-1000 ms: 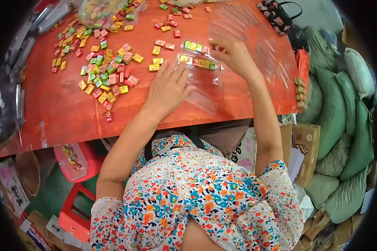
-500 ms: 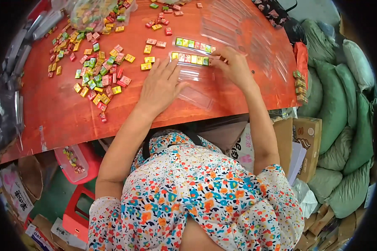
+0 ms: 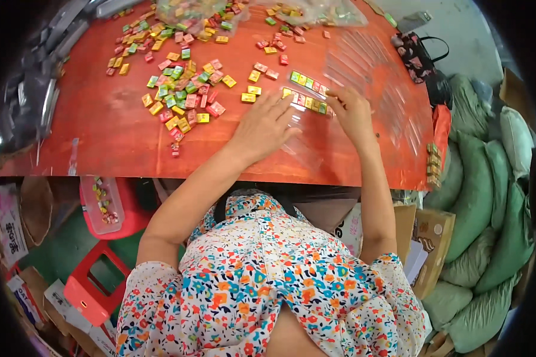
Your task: The recorder is seen organizing small colorful labels and placing them into clear plastic trays at a workbench.
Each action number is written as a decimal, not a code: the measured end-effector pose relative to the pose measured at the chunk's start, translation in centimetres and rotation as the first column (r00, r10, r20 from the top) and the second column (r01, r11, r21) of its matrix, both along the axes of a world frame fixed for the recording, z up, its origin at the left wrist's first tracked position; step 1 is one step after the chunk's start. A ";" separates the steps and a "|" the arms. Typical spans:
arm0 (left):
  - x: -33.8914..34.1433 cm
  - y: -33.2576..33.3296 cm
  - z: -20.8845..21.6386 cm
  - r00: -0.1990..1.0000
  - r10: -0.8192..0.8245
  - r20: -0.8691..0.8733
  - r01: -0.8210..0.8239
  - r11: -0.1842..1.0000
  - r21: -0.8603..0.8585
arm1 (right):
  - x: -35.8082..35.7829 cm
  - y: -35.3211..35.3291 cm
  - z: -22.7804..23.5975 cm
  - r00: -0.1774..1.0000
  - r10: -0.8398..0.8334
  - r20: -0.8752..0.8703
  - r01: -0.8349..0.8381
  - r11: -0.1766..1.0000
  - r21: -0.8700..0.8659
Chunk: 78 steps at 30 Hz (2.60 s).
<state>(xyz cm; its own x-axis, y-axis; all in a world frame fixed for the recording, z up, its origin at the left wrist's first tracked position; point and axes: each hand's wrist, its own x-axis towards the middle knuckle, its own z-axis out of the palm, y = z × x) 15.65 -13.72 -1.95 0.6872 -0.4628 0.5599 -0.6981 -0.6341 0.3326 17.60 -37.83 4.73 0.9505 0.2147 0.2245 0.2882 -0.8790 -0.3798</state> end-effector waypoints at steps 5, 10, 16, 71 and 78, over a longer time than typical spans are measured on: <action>-0.4 0.5 0.5 0.999 -0.012 0.033 0.015 0.997 -0.069 | 4.1 5.3 0.8 0.994 0.100 0.031 -0.102 0.992 0.072; -1.8 3.2 2.9 0.956 0.293 -0.027 -0.286 0.946 0.156 | 11.1 9.3 -2.3 0.970 0.225 0.096 -0.218 0.973 -0.078; -2.3 7.5 1.7 0.913 0.406 -0.046 -0.363 0.858 0.363 | 12.9 15.4 -4.9 0.955 0.237 -0.180 -0.263 0.955 -0.136; -5.7 10.5 5.9 0.860 0.510 -0.014 -0.501 0.850 0.164 | 2.6 13.8 -1.8 0.712 0.699 0.057 -0.695 0.714 -0.084; -7.8 8.9 3.6 0.760 0.556 -0.336 -0.559 0.824 0.098 | 1.7 13.8 -0.9 0.672 0.741 -0.006 -0.729 0.660 -0.183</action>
